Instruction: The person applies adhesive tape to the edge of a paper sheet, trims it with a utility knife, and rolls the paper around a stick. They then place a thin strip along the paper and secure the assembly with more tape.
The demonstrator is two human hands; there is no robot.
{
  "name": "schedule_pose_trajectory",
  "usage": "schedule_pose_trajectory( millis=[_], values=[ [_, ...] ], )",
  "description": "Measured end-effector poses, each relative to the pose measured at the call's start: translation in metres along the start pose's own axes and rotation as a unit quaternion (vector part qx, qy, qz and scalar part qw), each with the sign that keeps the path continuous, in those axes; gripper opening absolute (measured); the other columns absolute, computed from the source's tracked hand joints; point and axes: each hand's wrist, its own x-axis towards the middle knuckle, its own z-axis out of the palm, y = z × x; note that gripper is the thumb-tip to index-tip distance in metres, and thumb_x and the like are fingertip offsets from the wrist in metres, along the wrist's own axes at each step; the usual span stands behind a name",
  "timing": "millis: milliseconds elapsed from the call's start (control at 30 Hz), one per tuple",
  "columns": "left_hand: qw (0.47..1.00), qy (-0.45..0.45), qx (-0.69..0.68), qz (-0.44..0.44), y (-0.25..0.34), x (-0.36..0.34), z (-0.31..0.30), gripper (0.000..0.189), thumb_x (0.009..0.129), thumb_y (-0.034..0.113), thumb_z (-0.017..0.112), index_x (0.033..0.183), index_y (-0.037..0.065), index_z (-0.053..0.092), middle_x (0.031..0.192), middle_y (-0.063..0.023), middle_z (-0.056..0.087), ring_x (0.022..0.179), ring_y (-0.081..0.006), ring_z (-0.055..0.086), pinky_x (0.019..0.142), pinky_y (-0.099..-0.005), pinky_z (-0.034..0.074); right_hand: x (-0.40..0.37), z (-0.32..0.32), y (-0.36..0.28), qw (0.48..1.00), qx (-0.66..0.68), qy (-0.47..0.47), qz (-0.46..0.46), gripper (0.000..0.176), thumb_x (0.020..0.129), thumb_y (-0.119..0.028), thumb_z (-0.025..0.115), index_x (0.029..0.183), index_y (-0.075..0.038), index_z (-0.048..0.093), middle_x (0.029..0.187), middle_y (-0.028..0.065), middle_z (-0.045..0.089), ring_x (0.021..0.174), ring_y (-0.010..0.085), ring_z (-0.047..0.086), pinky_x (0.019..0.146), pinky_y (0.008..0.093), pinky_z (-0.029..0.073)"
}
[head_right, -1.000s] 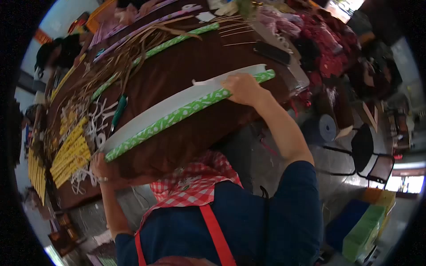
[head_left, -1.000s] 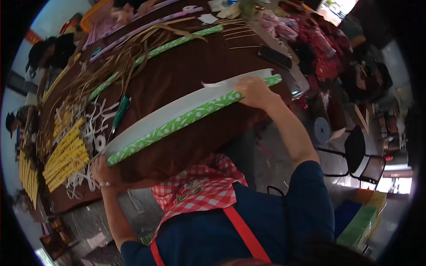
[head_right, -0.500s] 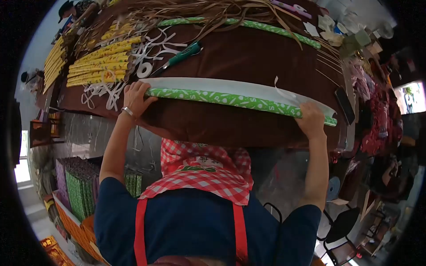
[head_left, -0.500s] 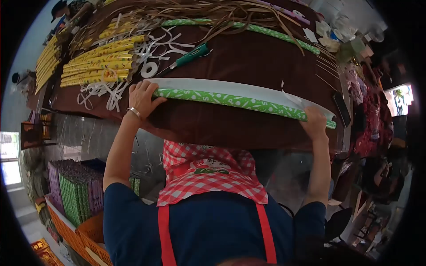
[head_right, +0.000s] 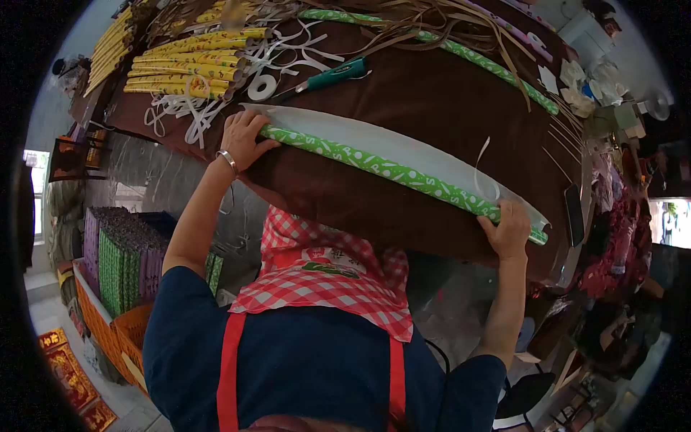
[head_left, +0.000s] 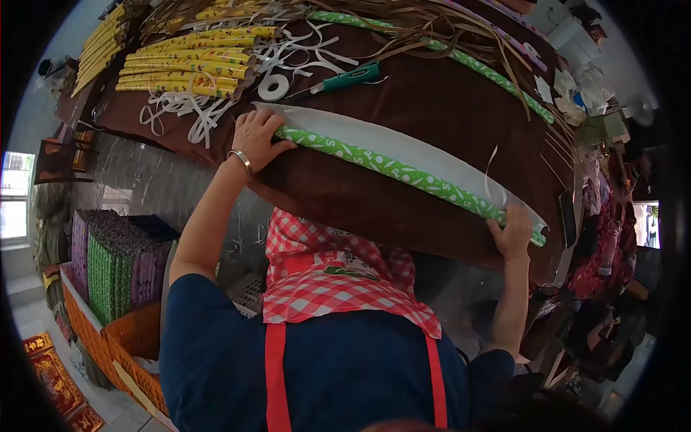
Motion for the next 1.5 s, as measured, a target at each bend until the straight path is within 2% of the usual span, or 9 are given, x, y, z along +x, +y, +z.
schedule_pose_trajectory(
  millis=[133, 533, 800, 967, 1067, 1200, 1333, 1400, 1500],
  values=[
    [1.0, 0.015, -0.019, 0.009, 0.003, -0.008, -0.004, 0.046, 0.072, 0.048, 0.072, 0.102, 0.015, 0.06, 0.11, -0.0038, 0.058, 0.104, -0.0253, 0.054, 0.091, -0.041, 0.036, -0.007, 0.002, 0.0, 1.0, 0.016, 0.003, -0.002, 0.035, 0.087, -0.036, 0.058, 0.086, -0.002, 0.053, 0.083, 0.0157, 0.051, 0.08, 0.0372, 0.051, 0.069, 0.0458, 0.041],
    [0.999, 0.025, -0.013, -0.027, 0.023, -0.043, -0.014, 0.047, 0.071, 0.048, 0.073, 0.106, 0.018, 0.061, 0.113, 0.0021, 0.059, 0.111, -0.0218, 0.053, 0.091, -0.0494, 0.033, -0.016, -0.003, -0.019, 0.998, 0.026, 0.042, 0.042, 0.027, 0.096, -0.024, 0.044, 0.083, -0.003, 0.053, 0.085, 0.0144, 0.049, 0.083, 0.0361, 0.049, 0.075, 0.045, 0.039],
    [0.996, 0.017, 0.031, -0.08, 0.056, -0.041, -0.016, 0.059, 0.076, 0.046, 0.069, 0.124, 0.015, 0.053, 0.128, -0.0051, 0.051, 0.126, -0.0285, 0.044, 0.1, -0.0677, 0.023, -0.015, 0.005, -0.015, 0.996, 0.013, 0.047, 0.072, 0.028, 0.096, -0.023, 0.044, 0.08, -0.003, 0.056, 0.082, 0.0143, 0.05, 0.083, 0.0353, 0.051, 0.075, 0.0456, 0.039],
    [0.99, 0.046, -0.128, 0.038, 0.141, -0.024, 0.015, 0.051, 0.079, 0.031, 0.069, 0.123, 0.013, 0.052, 0.122, -0.0058, 0.055, 0.122, -0.0259, 0.047, 0.103, -0.0607, 0.028, -0.015, 0.009, -0.01, 0.997, 0.014, 0.035, 0.064, 0.026, 0.095, -0.022, 0.045, 0.082, -0.003, 0.057, 0.084, 0.0138, 0.052, 0.083, 0.0353, 0.052, 0.075, 0.0455, 0.039],
    [0.979, 0.048, -0.175, 0.091, 0.171, -0.007, 0.023, 0.045, 0.08, 0.031, 0.068, 0.12, 0.016, 0.056, 0.11, -0.0023, 0.057, 0.108, -0.0229, 0.053, 0.094, -0.0497, 0.036, -0.016, 0.011, -0.01, 0.995, 0.015, 0.069, 0.064, 0.023, 0.094, -0.021, 0.046, 0.084, -0.004, 0.058, 0.086, 0.0136, 0.055, 0.084, 0.0355, 0.052, 0.075, 0.0461, 0.04],
    [0.979, 0.035, -0.169, 0.108, 0.173, 0.0, 0.018, 0.039, 0.076, 0.033, 0.071, 0.111, 0.019, 0.061, 0.103, -0.0018, 0.058, 0.097, -0.0244, 0.055, 0.081, -0.0439, 0.038, -0.022, 0.021, -0.001, 0.998, 0.003, 0.048, 0.048, 0.021, 0.092, -0.022, 0.049, 0.086, -0.004, 0.059, 0.084, 0.0152, 0.057, 0.082, 0.036, 0.054, 0.075, 0.0477, 0.04],
    [0.979, -0.024, -0.162, 0.12, 0.171, -0.002, 0.003, 0.039, 0.075, 0.029, 0.073, 0.11, 0.017, 0.062, 0.101, -0.0019, 0.058, 0.099, -0.0263, 0.055, 0.08, -0.0439, 0.04, -0.016, 0.016, -0.026, 0.987, 0.004, 0.127, 0.099, 0.019, 0.087, -0.023, 0.056, 0.075, -0.009, 0.059, 0.079, 0.0103, 0.058, 0.08, 0.0318, 0.055, 0.076, 0.0442, 0.043],
    [0.981, -0.017, -0.144, 0.129, 0.168, -0.004, 0.003, 0.04, 0.075, 0.026, 0.073, 0.113, 0.016, 0.063, 0.103, -0.0037, 0.058, 0.099, -0.0281, 0.055, 0.081, -0.0437, 0.04, -0.013, 0.005, -0.033, 0.986, 0.024, 0.105, 0.124, 0.018, 0.085, -0.026, 0.058, 0.076, -0.01, 0.061, 0.081, 0.0063, 0.059, 0.083, 0.0273, 0.056, 0.076, 0.0421, 0.043],
    [0.98, -0.029, -0.13, 0.149, 0.161, -0.003, 0.007, 0.041, 0.077, 0.026, 0.072, 0.116, 0.014, 0.063, 0.107, -0.007, 0.056, 0.1, -0.0301, 0.054, 0.084, -0.0452, 0.04, -0.015, 0.016, -0.033, 0.973, -0.006, 0.181, 0.142, 0.018, 0.084, -0.027, 0.059, 0.077, -0.01, 0.06, 0.082, 0.0047, 0.06, 0.083, 0.0255, 0.056, 0.076, 0.0403, 0.042]
  ],
)
